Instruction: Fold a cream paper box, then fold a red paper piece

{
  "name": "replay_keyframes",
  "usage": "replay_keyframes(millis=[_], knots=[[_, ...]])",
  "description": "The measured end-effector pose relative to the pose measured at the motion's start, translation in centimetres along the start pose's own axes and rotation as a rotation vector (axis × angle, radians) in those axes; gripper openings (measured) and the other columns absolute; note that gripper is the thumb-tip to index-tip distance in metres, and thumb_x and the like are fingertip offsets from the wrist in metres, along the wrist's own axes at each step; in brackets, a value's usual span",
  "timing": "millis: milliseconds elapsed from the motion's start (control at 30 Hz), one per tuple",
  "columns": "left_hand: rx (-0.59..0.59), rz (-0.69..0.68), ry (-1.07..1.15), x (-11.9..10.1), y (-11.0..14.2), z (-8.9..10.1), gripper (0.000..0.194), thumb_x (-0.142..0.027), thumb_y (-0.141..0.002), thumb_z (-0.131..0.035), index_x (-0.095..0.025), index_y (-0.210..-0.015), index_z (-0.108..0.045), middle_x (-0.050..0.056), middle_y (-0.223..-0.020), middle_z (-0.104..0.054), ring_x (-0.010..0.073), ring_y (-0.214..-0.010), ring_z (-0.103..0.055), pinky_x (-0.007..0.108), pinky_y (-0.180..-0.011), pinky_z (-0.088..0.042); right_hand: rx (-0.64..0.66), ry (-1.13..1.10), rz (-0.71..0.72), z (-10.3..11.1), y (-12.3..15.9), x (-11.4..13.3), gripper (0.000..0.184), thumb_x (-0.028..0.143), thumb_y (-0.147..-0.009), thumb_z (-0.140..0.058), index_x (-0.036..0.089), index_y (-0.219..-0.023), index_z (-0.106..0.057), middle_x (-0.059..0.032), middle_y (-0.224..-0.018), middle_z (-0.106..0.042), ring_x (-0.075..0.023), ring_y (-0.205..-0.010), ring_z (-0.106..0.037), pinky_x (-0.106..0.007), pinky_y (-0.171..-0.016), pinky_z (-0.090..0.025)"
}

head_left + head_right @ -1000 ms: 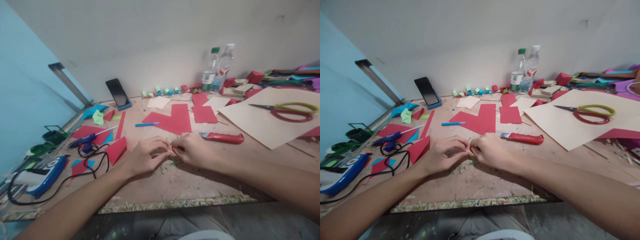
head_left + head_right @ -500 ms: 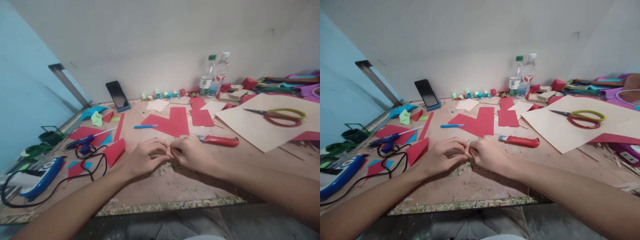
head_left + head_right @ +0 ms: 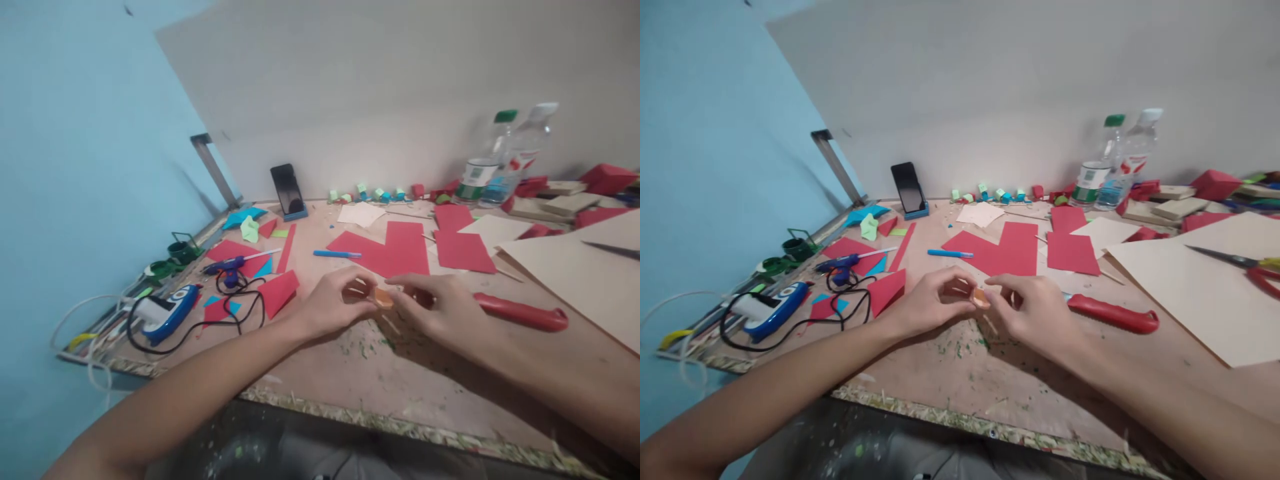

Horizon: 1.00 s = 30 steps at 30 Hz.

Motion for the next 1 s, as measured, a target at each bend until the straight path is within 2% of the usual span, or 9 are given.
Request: replay_keyframes(millis=[67,133,267,400,567,700,833,933,1000], knots=[[-0.035,0.082,0.083,0.7,-0.3,0.1,0.037,-0.002,-0.074,-0.082,-0.016,-0.106,-0.070,0.007,-0.105,-0.073,0.0173,-0.092,-0.074,0.033,-0.090,-0.063,-0.032,-0.049,-0.037,0.3,-0.2,-0.2,0.040,0.044,-0.096,-0.057,0.015,-0.105,-0.083,-0.0047,-0.067,-0.074,-0.0177,-0.055,-0.060,-0.030,-0.057,-0.042],[-0.064,0.113,0.126,1.1,-0.5,0.4,0.040,0.000,-0.071,-0.082,-0.015,-0.106,-0.071,0.008,-0.107,-0.074,0.0178,-0.093,-0.075,0.034,-0.091,-0.063,-0.078,-0.081,-0.066,0.6,-0.3,-0.4,0.040,0.046,-0.094,-0.059,0.015,-0.104,-0.082,-0.0061,-0.071,-0.076,-0.0194,-0.058,-0.064,-0.031,-0.058,-0.045],[-0.075,0.064,0.223,0.9,-0.6,0.8,0.029,-0.008,-0.075,-0.082,-0.013,-0.102,-0.074,0.011,-0.106,-0.074,0.0216,-0.097,-0.075,0.035,-0.087,-0.063,-0.140,-0.123,-0.096,0.7,-0.3,-0.8,0.040,0.044,-0.093,-0.060,0.014,-0.107,-0.081,-0.0076,-0.075,-0.078,-0.0213,-0.063,-0.067,-0.033,-0.061,-0.050],[-0.100,0.008,0.301,0.7,-0.7,1.2,0.029,-0.009,-0.072,-0.083,-0.014,-0.099,-0.074,0.009,-0.104,-0.075,0.0212,-0.097,-0.075,0.034,-0.087,-0.061,-0.130,-0.182,-0.066,0.2,-0.2,-1.0,0.040,0.043,-0.094,-0.060,0.014,-0.114,-0.079,-0.0078,-0.082,-0.079,-0.0203,-0.065,-0.068,-0.031,-0.063,-0.052],[-0.111,-0.023,0.205,0.0,-0.5,1.1,0.026,-0.012,-0.073,-0.083,-0.015,-0.098,-0.074,0.009,-0.110,-0.073,0.0216,-0.101,-0.073,0.032,-0.087,-0.061,-0.060,-0.273,-0.007,0.0,0.1,0.0,0.045,0.048,-0.095,-0.060,0.015,-0.118,-0.077,-0.0087,-0.085,-0.079,-0.0211,-0.069,-0.069,-0.033,-0.067,-0.056],[-0.108,-0.030,0.049,-0.4,-0.3,1.0,0.023,-0.012,-0.075,-0.078,-0.016,-0.098,-0.077,0.008,-0.114,-0.069,0.0172,-0.093,-0.071,0.028,-0.080,-0.060,0.060,-0.382,-0.117,-0.7,-0.3,-0.2,0.049,0.052,-0.092,-0.064,0.014,-0.121,-0.076,-0.0100,-0.089,-0.080,-0.0228,-0.074,-0.071,-0.033,-0.069,-0.057],[-0.087,-0.014,-0.030,-0.3,-0.3,0.5,0.027,-0.013,-0.075,-0.081,-0.016,-0.101,-0.078,0.008,-0.111,-0.069,0.0175,-0.092,-0.071,0.031,-0.084,-0.059,0.168,-0.505,-0.215,-1.5,-0.9,-0.7,0.042,0.049,-0.086,-0.069,0.014,-0.106,-0.079,-0.0082,-0.088,-0.080,-0.0199,-0.068,-0.068,-0.032,-0.066,-0.056],[-0.192,0.007,-0.092,-1.3,-0.4,1.2,0.040,-0.011,-0.074,-0.081,-0.017,-0.114,-0.075,0.010,-0.120,-0.071,0.0205,-0.103,-0.069,0.035,-0.093,-0.057,0.150,-0.525,-0.302,-1.1,-1.5,-1.1,0.039,0.047,-0.082,-0.073,0.014,-0.102,-0.080,-0.0077,-0.086,-0.079,-0.0179,-0.065,-0.066,-0.031,-0.064,-0.054],[-0.294,-0.011,-0.105,-3.2,-0.2,3.0,0.038,-0.016,-0.081,-0.077,-0.019,-0.119,-0.073,0.010,-0.124,-0.072,0.0206,-0.106,-0.069,0.037,-0.097,-0.056,0.129,-0.483,-0.339,-0.4,-2.1,-1.6,0.036,0.045,-0.083,-0.074,0.014,-0.099,-0.081,-0.0087,-0.086,-0.079,-0.0175,-0.065,-0.065,-0.029,-0.063,-0.053]])
Point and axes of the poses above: each hand's wrist, its own y-axis away from the middle knuckle, its own z-axis out of the back of the hand, x = y × z, the point moved 5 cm from there along -y, towards the middle knuckle
